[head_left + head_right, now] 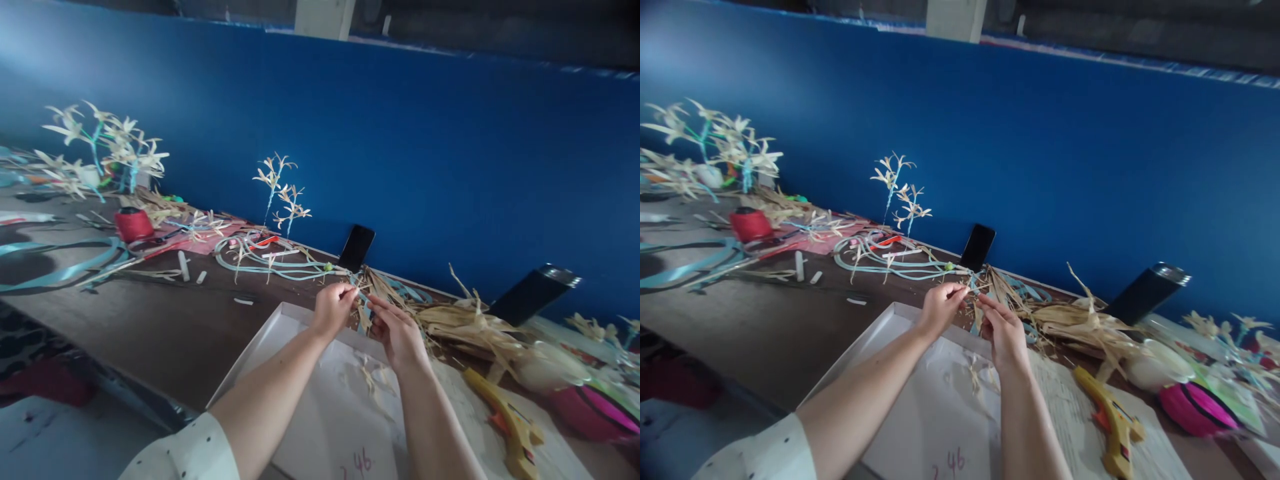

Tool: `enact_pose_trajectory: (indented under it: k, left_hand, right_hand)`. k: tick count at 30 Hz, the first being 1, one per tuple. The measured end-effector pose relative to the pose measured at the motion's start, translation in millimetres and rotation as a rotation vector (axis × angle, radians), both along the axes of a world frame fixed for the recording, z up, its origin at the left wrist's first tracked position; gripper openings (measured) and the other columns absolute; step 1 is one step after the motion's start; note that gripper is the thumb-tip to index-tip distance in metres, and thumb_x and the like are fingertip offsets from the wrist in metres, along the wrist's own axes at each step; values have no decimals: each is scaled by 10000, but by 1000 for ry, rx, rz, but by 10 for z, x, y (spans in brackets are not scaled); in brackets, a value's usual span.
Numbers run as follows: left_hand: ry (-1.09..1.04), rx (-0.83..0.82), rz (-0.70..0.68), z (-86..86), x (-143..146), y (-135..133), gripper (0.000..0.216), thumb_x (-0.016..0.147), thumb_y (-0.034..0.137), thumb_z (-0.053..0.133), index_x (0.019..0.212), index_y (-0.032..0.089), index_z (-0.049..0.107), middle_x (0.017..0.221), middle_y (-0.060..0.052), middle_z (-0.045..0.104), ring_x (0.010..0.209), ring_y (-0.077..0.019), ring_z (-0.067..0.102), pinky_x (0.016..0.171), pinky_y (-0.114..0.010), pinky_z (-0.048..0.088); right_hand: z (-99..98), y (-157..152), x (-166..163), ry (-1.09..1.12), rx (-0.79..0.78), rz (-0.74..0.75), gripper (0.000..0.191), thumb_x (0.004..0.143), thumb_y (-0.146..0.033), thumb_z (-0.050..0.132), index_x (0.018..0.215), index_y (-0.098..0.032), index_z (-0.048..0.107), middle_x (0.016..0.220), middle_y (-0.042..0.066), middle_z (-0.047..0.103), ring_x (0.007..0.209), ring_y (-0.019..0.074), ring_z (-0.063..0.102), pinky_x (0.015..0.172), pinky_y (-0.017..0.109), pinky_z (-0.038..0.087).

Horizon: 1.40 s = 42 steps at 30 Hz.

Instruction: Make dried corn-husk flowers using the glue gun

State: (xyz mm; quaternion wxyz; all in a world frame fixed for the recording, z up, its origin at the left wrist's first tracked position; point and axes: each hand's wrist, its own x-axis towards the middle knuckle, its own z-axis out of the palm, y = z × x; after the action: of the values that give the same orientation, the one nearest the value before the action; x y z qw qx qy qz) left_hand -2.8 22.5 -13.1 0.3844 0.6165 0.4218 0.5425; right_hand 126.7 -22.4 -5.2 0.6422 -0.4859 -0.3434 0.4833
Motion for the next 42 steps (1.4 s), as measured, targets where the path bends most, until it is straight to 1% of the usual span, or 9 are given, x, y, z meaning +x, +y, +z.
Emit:
enact_pose_trajectory:
  k: [6,9,14,20,24,28,32,36,42]
  left_hand:
    - [-89,-38,-78,35,30,-54,268,801,351,526,890,157,688,758,-52,696,615,-155,642,572,-230,495]
    - [-136,-33,-129,34,39,-56,247,786,314,552,920,152,681,867,-63,701,668,-157,653,575,-228,513]
    - [-118,-41,-105,33,58,-60,171,749,270,611,840,142,678,839,-44,703,657,-140,651,588,-215,515]
    - [-29,23,-66,-6,64,-45,126,769,258,597,786,162,677,803,-15,692,638,-117,641,592,-199,501]
    - [100,157,-30,-46,45,-24,130,790,245,576,814,189,690,801,-12,687,693,-124,636,649,-211,482]
    - [219,328,9,-73,27,-28,132,800,209,567,831,198,694,826,-18,683,823,-142,614,749,-229,448]
    - [233,392,58,-93,37,-50,137,813,191,540,836,176,674,831,-31,666,825,-139,595,754,-229,439]
    - [255,409,131,-104,50,-57,121,809,171,528,793,158,647,788,-39,641,791,-142,577,730,-235,436]
    - [269,333,183,-129,70,-49,106,797,172,530,816,158,634,806,-42,640,780,-145,577,725,-244,439]
  right_hand:
    - [19,-13,-17,12,-16,30,346,529,-269,764,859,-170,731,753,28,656,465,45,388,411,186,300]
    - [-26,8,-6,-37,-12,25,327,548,-283,736,857,-174,729,649,4,617,445,52,355,406,193,274]
    - [-123,48,36,-345,41,-24,369,638,-357,674,947,-160,715,483,-41,471,429,77,343,411,211,262]
    - [-120,50,51,-588,75,-73,357,697,-358,602,979,-168,713,528,-15,532,461,103,402,446,231,326]
    - [-85,31,36,-694,81,-102,338,703,-332,581,964,-173,725,490,-12,524,490,135,467,468,245,363]
    - [-77,20,19,-727,81,-107,330,713,-330,575,967,-179,722,589,12,612,564,162,543,521,263,409]
    - [-71,15,-2,-741,138,-93,302,724,-318,572,953,-188,720,815,47,686,740,197,607,659,296,455]
    - [-69,20,-31,-828,217,-76,288,734,-297,561,956,-198,716,912,62,685,843,212,609,760,323,447]
    - [-152,53,-72,-916,249,-71,330,775,-287,517,1040,-181,682,946,77,666,847,205,602,759,322,451]
